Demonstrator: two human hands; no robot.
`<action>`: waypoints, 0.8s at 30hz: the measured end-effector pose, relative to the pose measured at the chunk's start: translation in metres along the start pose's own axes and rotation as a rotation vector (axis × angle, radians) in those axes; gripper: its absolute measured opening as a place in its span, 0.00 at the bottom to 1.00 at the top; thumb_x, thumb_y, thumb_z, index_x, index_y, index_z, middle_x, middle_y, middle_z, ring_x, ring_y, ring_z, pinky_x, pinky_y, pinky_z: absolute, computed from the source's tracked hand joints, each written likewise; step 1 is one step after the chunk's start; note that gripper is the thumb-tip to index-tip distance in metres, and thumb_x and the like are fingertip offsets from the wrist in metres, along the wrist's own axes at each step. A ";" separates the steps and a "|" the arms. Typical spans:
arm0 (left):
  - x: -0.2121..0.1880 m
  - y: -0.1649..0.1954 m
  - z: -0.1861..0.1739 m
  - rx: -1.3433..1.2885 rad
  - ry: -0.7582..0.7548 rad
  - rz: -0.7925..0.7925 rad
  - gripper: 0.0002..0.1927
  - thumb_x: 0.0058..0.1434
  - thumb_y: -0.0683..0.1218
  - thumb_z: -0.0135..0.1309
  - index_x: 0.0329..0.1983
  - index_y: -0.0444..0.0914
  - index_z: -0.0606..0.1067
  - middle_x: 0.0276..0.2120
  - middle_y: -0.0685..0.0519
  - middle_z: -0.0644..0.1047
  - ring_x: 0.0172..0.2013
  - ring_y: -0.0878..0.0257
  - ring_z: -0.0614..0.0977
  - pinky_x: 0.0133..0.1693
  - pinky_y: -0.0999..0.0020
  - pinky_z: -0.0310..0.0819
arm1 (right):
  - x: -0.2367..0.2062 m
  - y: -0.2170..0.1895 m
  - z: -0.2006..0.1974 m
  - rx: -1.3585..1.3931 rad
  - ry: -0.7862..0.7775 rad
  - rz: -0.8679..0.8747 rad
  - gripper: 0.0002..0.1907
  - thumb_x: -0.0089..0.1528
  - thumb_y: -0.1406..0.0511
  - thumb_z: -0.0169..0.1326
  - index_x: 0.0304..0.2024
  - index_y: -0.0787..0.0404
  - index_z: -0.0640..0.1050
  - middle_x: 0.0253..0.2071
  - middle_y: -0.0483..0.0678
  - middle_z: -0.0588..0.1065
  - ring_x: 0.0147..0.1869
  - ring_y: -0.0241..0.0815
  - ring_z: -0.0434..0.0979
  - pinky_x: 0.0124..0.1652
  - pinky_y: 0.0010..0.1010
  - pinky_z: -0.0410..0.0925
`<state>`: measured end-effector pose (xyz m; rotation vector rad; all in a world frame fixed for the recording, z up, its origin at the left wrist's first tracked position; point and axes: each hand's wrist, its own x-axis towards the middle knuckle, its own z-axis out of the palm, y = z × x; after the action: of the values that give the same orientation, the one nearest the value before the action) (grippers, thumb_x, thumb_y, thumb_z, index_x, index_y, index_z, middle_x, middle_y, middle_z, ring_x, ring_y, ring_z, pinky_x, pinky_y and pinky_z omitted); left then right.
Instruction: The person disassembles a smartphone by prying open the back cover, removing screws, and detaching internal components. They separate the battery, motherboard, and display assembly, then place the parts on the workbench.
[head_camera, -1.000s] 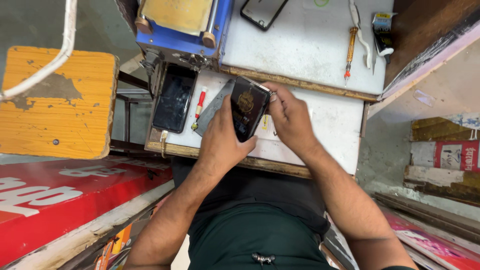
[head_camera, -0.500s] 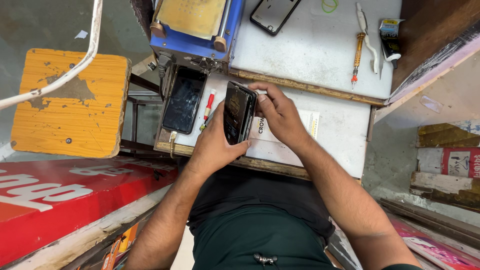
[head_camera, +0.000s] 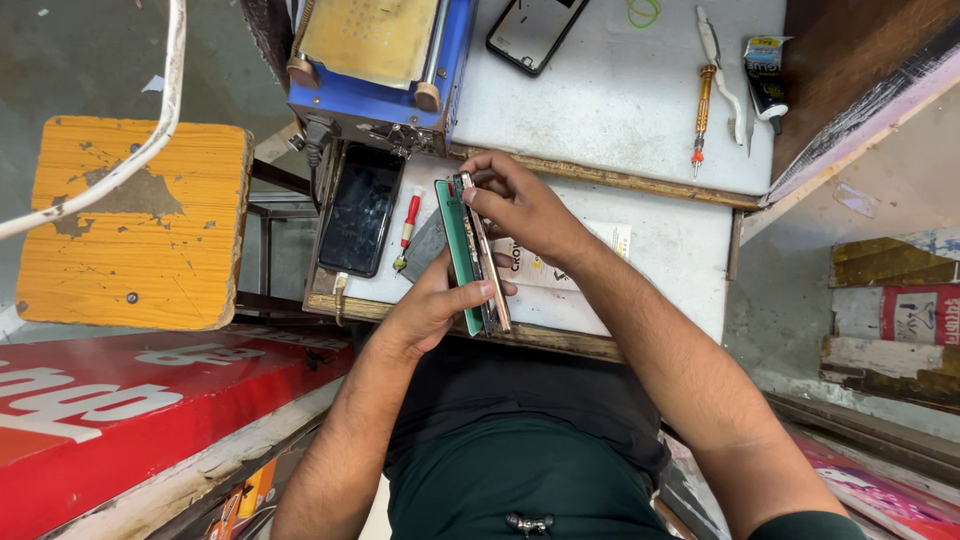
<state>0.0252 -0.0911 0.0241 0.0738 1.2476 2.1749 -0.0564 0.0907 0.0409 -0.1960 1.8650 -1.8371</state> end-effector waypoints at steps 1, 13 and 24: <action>0.001 -0.001 -0.001 -0.001 0.001 0.000 0.52 0.53 0.52 0.66 0.75 0.31 0.54 0.54 0.41 0.74 0.53 0.52 0.81 0.51 0.50 0.80 | 0.000 0.000 -0.001 -0.015 0.009 0.010 0.20 0.67 0.59 0.51 0.60 0.56 0.68 0.50 0.48 0.76 0.54 0.39 0.77 0.47 0.38 0.77; 0.003 -0.022 -0.023 -0.045 -0.056 0.015 0.46 0.53 0.54 0.65 0.70 0.28 0.62 0.56 0.39 0.76 0.57 0.52 0.80 0.60 0.53 0.76 | 0.005 0.008 -0.016 -0.010 -0.023 0.101 0.21 0.66 0.54 0.46 0.58 0.52 0.70 0.48 0.47 0.75 0.51 0.39 0.77 0.42 0.39 0.75; 0.000 -0.025 -0.022 -0.064 -0.040 0.050 0.42 0.56 0.53 0.66 0.69 0.29 0.65 0.55 0.40 0.77 0.57 0.53 0.80 0.60 0.56 0.76 | -0.002 0.000 -0.010 0.038 -0.018 0.082 0.21 0.67 0.54 0.47 0.61 0.50 0.68 0.55 0.46 0.72 0.57 0.38 0.76 0.43 0.41 0.76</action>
<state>0.0298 -0.0984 -0.0082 0.1222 1.1644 2.2432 -0.0596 0.1007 0.0411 -0.1207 1.7981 -1.8078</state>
